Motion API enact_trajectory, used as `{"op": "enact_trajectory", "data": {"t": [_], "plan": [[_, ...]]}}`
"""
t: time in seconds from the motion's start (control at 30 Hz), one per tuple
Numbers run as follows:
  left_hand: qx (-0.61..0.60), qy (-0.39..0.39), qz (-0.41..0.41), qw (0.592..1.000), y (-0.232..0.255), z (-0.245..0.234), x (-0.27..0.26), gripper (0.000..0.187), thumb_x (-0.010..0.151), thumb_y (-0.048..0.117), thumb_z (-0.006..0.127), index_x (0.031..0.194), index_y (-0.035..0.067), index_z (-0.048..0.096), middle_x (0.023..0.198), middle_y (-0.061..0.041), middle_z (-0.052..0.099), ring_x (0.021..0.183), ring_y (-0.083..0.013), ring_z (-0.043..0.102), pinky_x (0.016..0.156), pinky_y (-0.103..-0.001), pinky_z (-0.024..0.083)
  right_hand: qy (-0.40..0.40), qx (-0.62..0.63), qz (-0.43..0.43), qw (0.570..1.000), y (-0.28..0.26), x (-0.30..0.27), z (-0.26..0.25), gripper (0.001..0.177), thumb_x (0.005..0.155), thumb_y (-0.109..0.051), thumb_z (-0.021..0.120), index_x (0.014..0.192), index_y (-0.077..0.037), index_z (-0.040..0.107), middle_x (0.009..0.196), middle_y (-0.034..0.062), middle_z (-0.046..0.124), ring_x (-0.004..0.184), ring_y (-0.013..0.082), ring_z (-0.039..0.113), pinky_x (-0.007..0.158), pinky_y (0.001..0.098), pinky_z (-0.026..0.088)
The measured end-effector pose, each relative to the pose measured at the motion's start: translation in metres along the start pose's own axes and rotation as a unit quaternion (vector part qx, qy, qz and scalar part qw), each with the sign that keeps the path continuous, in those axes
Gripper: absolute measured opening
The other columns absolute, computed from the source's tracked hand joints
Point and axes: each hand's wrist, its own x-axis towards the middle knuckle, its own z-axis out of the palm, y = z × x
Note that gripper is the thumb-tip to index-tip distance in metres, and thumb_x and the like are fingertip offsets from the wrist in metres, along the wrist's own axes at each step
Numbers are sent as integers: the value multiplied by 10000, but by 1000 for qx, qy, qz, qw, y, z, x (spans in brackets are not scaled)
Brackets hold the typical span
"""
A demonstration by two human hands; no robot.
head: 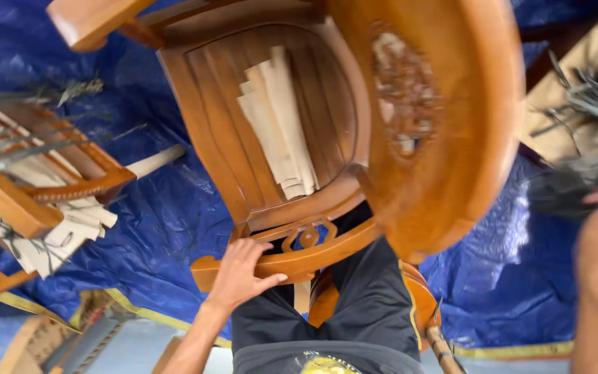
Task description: Wrapping wooden chair arms with cardboard and securing them with plastic ties for protection.
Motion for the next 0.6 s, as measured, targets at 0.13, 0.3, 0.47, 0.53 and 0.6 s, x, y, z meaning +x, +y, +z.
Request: {"op": "enact_trajectory", "data": {"t": [0.13,0.3,0.47,0.53,0.6], "plan": [[35,13,-31,999,-49,-22,-36,794,533,582,894,1098,62,693,1021,-125,668,1021,-332,618,906,-440,460,-39,183,46,981,-132,-71,72,542,991,-179,710,1474,-35,509,1208,6,614,1036,121,556,924,245,455],[36,41,-11,998,-74,-6,-57,763,503,580,904,1012,54,686,983,-108,666,981,-334,625,896,-438,476,-74,139,21,987,-131,-139,103,598,999,-118,670,1537,14,444,1381,29,587,1253,140,588,1125,262,494],[167,231,71,956,-74,34,-67,760,492,516,882,1048,38,681,1014,-89,660,988,-293,625,895,-434,460,-37,126,63,989,-133,-177,133,599,942,-69,665,1474,32,408,1316,119,593,1076,203,608,936,312,483],[183,286,50,939,-60,44,-66,773,489,573,884,1017,47,681,984,-93,651,960,-305,610,863,-442,447,-28,164,10,986,-123,-169,142,648,927,-43,665,1497,46,371,1369,155,567,1122,236,586,962,334,464],[196,321,27,926,-49,58,-75,789,487,630,887,987,55,681,954,-97,643,931,-316,595,831,-450,434,-19,197,-24,980,-85,-168,135,698,911,-17,665,1520,58,333,1422,190,541,1168,269,563,987,355,446]]}}
